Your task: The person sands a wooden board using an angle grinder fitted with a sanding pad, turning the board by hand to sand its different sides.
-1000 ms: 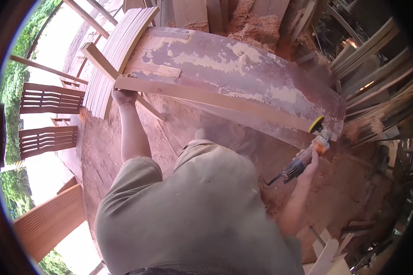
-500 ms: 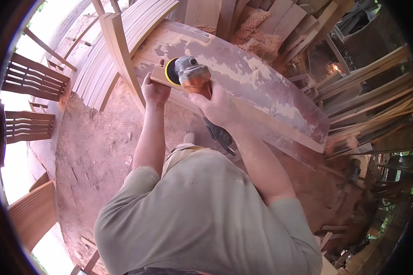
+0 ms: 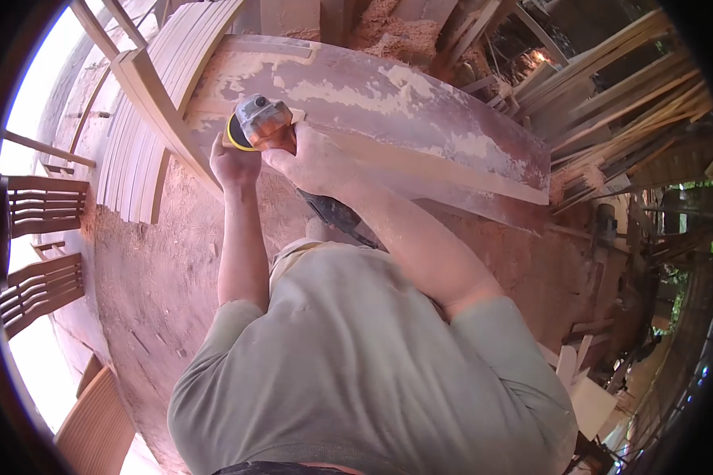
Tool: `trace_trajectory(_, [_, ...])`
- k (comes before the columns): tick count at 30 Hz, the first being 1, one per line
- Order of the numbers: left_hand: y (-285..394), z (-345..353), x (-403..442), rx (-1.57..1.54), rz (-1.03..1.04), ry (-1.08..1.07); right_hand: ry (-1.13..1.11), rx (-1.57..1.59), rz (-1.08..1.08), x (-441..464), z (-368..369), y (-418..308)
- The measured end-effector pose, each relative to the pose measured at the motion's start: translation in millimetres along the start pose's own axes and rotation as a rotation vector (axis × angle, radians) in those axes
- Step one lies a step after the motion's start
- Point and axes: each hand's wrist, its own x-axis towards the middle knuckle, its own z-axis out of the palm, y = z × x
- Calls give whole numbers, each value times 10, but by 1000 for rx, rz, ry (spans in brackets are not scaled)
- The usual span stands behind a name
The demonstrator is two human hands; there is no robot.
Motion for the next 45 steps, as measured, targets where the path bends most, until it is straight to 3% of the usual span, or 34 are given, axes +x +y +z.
trace_trajectory(2, [-2, 57, -14, 7, -16, 4, 27, -77, 6, -77, -79, 120])
trace_trajectory(4, [-26, 117, -2, 122, 97, 121, 66, -72, 31, -219, -164, 174])
trace_trajectory(12, [69, -19, 110, 157, 90, 129, 158, 61, 196, -722, -524, 797])
trace_trajectory(20, [250, -216, 186, 213, 91, 145, 319, -8, 217, -1084, -797, 1344])
trace_trajectory(24, [256, -150, 97, 133, 38, 123, 391, 123, 241, -1348, -1081, 1584])
trace_trajectory(27, [131, 29, 42, 268, 275, 281, 349, 76, 415, -1531, -1410, 1567])
trace_trajectory(30, [133, 42, 37, 414, 368, 266, 448, -6, 453, -1677, -1620, 1975])
trace_trajectory(33, [137, 111, 37, 433, 424, 282, 463, 87, 442, -1821, -1884, 2278])
trace_trajectory(34, [257, 20, 68, 404, 363, 182, 501, 125, 442, -1879, -1975, 2417])
trace_trajectory(35, [124, 201, 56, 522, 447, 316, 540, 25, 526, -1939, -2081, 2499])
trace_trajectory(36, [346, 1, 197, 504, 453, 263, 567, 32, 542, -2039, -2206, 2548])
trace_trajectory(41, [279, 407, 208, 691, 474, 327, 649, 49, 560, -2367, -2625, 3019])
trace_trajectory(45, [364, 571, 299, 722, 520, 472, 700, 77, 610, -2559, -2972, 3276])
